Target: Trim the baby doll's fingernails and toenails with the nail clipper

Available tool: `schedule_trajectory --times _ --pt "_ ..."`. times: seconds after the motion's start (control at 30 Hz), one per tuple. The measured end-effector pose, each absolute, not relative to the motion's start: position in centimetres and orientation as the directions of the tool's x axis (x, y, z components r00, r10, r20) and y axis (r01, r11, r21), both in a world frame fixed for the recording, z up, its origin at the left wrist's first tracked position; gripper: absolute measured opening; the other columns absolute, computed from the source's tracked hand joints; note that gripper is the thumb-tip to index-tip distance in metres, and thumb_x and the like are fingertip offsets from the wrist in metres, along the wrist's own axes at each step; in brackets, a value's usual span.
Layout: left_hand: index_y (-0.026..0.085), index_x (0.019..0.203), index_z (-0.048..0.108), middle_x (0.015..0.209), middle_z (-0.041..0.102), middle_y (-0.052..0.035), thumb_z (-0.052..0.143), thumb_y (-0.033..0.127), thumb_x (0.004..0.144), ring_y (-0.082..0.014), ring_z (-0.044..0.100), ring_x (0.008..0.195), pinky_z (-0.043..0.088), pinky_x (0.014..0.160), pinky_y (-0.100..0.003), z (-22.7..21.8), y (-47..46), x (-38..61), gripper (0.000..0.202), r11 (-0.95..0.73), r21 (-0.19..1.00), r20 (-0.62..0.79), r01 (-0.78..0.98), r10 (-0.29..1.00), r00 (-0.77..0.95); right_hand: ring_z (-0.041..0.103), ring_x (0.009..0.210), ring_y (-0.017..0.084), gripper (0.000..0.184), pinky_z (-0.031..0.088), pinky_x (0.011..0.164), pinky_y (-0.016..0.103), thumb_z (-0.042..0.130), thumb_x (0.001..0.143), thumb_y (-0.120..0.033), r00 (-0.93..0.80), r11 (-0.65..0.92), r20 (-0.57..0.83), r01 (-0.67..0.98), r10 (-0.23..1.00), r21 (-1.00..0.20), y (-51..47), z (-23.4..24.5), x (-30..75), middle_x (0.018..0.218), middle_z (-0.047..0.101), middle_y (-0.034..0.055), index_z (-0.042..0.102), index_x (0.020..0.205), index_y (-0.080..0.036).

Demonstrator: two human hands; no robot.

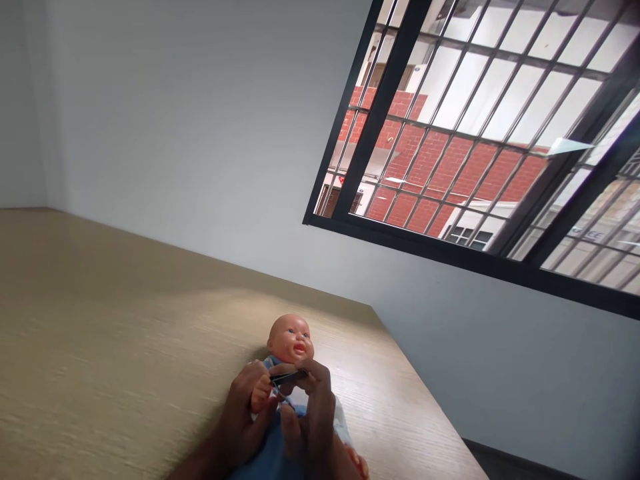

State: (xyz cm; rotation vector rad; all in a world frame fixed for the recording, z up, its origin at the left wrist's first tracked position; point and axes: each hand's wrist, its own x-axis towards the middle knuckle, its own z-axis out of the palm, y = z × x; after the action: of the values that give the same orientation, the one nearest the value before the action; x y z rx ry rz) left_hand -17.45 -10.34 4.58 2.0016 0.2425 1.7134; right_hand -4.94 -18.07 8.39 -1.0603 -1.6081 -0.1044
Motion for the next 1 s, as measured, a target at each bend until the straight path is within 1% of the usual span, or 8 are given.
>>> schedule_trajectory --times 0.07,0.23,0.4,0.57,0.67,0.77,0.9,1.0 --pt "0.023 0.083 0.055 0.071 0.055 -0.0026 0.046 0.041 0.1 -0.0192 0.054 0.064 0.048 0.057 -0.033 4.9 -10.4 -17.4 0.026 -0.839 0.509 0.854 -0.191 0.465 0.234 0.068 0.074 0.019 0.039 0.059 0.064 0.03 0.054 0.094 -0.037 0.05 0.589 0.841 0.692 0.539 -0.418 -18.0 8.7 -5.1 0.098 0.068 0.0074 0.044 0.127 -0.021" --pt "0.023 0.073 0.051 0.065 0.051 -0.0024 0.046 0.045 0.099 -0.0184 0.05 0.059 0.045 0.054 -0.033 5.1 -10.5 -17.3 0.034 -0.812 0.551 0.829 -0.194 0.506 0.237 0.07 0.073 0.016 0.023 0.058 0.068 0.029 0.044 0.102 -0.032 0.037 0.533 0.871 0.778 0.489 -0.332 -17.7 9.9 -5.7 0.092 0.071 0.0026 0.047 0.122 -0.023" --pt "0.023 0.071 0.052 0.063 0.051 -0.0032 0.047 0.053 0.097 -0.0204 0.052 0.061 0.045 0.055 -0.034 5.5 -10.6 -17.4 0.04 -0.81 0.548 0.832 -0.207 0.503 0.232 0.067 0.063 0.015 0.025 0.055 0.06 0.028 0.049 0.1 -0.043 -0.022 0.575 0.868 0.757 0.497 -0.31 -17.8 11.0 -5.9 0.09 0.071 0.0015 0.049 0.115 -0.022" --pt "0.022 0.07 0.047 0.066 0.054 -0.0031 0.043 0.046 0.1 -0.0188 0.053 0.063 0.044 0.058 -0.033 5.7 -10.6 -17.5 0.039 -0.818 0.531 0.842 -0.221 0.481 0.243 0.065 0.062 0.014 0.025 0.055 0.062 0.029 0.052 0.096 -0.034 -0.032 0.58 0.861 0.752 0.507 -0.314 -17.6 10.5 -5.8 0.089 0.07 0.0013 0.049 0.118 -0.021" --pt "0.022 0.07 0.047 0.066 0.055 -0.0035 0.043 0.045 0.1 -0.0187 0.053 0.063 0.045 0.059 -0.034 5.6 -10.6 -17.4 0.038 -0.813 0.543 0.834 -0.212 0.49 0.255 0.065 0.062 0.014 0.026 0.056 0.062 0.029 0.052 0.095 -0.033 -0.016 0.583 0.86 0.741 0.51 -0.332 -17.4 10.3 -5.8 0.09 0.07 0.0019 0.048 0.119 -0.021" --pt "0.023 0.069 0.046 0.065 0.053 -0.0031 0.045 0.045 0.099 -0.0188 0.051 0.062 0.044 0.058 -0.034 5.5 -10.6 -17.4 0.038 -0.805 0.56 0.821 -0.195 0.507 0.262 0.067 0.065 0.016 0.027 0.056 0.062 0.028 0.049 0.097 -0.029 -0.015 0.566 0.859 0.759 0.511 -0.323 -17.5 10.7 -6.0 0.089 0.07 0.0031 0.046 0.122 -0.02" --pt "0.022 0.068 0.043 0.064 0.048 -0.0017 0.046 0.042 0.099 -0.0178 0.048 0.062 0.041 0.058 -0.033 5.3 -10.4 -17.3 0.037 -0.799 0.566 0.817 -0.205 0.508 0.274 0.068 0.066 0.016 0.02 0.056 0.061 0.027 0.043 0.098 -0.022 -0.018 0.551 0.871 0.781 0.491 -0.294 -17.7 11.2 -6.2 0.088 0.071 0.0024 0.049 0.118 -0.021" --pt "0.021 0.07 0.043 0.068 0.048 -0.0015 0.046 0.04 0.099 -0.0169 0.046 0.064 0.038 0.061 -0.032 4.8 -10.2 -17.2 0.035 -0.776 0.583 0.804 -0.241 0.509 0.309 0.067 0.063 0.014 0.02 0.056 0.06 0.026 0.048 0.097 -0.024 -0.019 0.6 0.883 0.74 0.47 -0.303 -17.8 11.2 -6.1 0.089 0.07 0.0023 0.048 0.117 -0.022"
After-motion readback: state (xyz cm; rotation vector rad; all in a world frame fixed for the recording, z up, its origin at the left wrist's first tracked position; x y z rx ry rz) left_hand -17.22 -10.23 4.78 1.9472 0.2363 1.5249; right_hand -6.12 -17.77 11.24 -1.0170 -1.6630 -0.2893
